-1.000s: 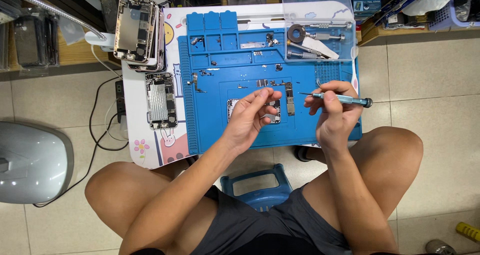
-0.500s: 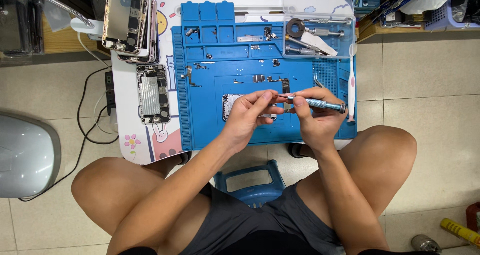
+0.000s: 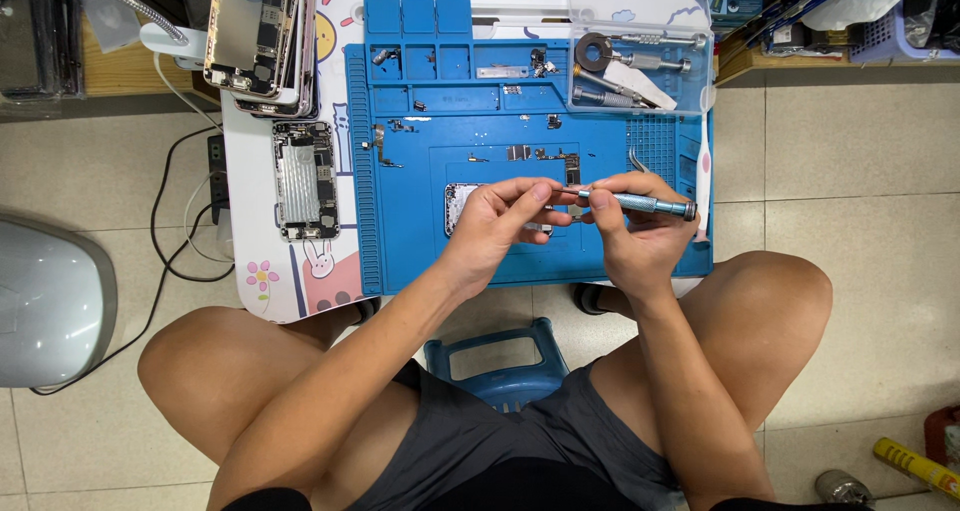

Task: The person uses a precision screwdriver to remove screws from a disassembled electronic device on a blue work mat. They then use tweezers to carefully lift and remove small components from the device's internal assembly.

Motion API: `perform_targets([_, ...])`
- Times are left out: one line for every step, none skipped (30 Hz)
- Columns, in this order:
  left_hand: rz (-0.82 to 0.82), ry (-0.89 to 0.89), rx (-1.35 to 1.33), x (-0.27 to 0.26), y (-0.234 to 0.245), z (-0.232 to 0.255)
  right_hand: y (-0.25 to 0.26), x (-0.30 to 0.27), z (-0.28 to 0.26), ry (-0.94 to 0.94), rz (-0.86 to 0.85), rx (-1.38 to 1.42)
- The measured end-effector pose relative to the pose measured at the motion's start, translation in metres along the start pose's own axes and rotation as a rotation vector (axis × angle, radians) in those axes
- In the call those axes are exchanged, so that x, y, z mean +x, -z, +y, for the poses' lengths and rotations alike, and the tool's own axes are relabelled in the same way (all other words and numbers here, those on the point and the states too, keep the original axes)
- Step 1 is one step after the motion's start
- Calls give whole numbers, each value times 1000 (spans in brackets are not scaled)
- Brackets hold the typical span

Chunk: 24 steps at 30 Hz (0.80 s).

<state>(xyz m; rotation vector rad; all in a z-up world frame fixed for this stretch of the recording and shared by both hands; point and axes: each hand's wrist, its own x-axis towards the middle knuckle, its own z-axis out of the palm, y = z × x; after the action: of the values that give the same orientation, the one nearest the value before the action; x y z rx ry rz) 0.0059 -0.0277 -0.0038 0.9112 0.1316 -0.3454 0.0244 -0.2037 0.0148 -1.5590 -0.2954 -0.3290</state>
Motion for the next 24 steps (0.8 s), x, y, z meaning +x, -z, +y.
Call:
perform_targets([-1, 1, 0, 0, 0, 0, 0, 0, 0, 0, 1, -1])
perform_targets([8, 2, 6, 0, 0, 0, 0, -1, 0, -15, 2, -4])
perform_targets([16, 4, 13, 0, 0, 1, 0, -1, -1, -30, 3, -7])
perform_targets([15, 3, 13, 1, 0, -1, 1, -1, 0, -29, 3, -7])
perform_targets([18, 1, 10, 1, 1, -2, 1, 0, 0, -33, 5, -13])
perform_targets([22, -3, 10, 2, 2, -2, 0, 1, 0, -36, 7, -17])
perform_targets([22, -5, 11, 1, 1, -3, 1, 0, -1, -34, 6, -15])
perform_targets([28, -8, 11, 1, 1, -3, 0, 0, -1, -35, 5, -17])
perform_targets([35, -10, 10, 1, 1, -2, -1, 1, -1, -36, 3, -20])
perform_targets([34, -19, 14, 2, 1, -3, -2, 1, -2, -28, 1, -15])
perform_targets([37, -18, 14, 2, 1, -3, -2, 2, -2, -30, 4, -20])
perform_targets([40, -13, 13, 2, 1, -5, -1, 0, -3, -35, 8, -28])
perform_targets([39, -18, 17, 3, 2, -3, -3, 2, -2, -30, 8, -25])
perform_targets([44, -11, 21, 3, 2, -2, -3, 1, -2, -40, 16, -27])
perform_targets([49, -5, 25, 3, 2, -2, -3, 1, -1, -50, 24, -30])
perform_targets([45, -8, 25, 2, 2, -2, -2, 1, 1, -45, 25, -31])
perform_targets([45, 9, 12, 2, 2, -2, -1, 0, 3, -51, 34, -26])
perform_targets([49, 30, -1, 0, 2, -3, 0, -2, 5, -62, 43, -19])
perform_targets([49, 30, -2, -1, 1, 0, -1, 0, 5, -62, 43, -20])
perform_targets([47, 32, -8, -2, -1, 2, -1, 0, 4, -58, 44, -12])
perform_targets([44, 33, -15, -3, -3, 5, -1, 1, 4, -53, 46, -4])
perform_targets([46, 35, -15, -4, -2, 4, -1, -1, 6, -56, 46, -4])
perform_targets([47, 42, -24, -5, -1, 4, 0, -2, 9, -75, 53, 13])
perform_targets([45, 46, -32, -4, -1, 4, 1, -2, 11, -91, 59, 29])
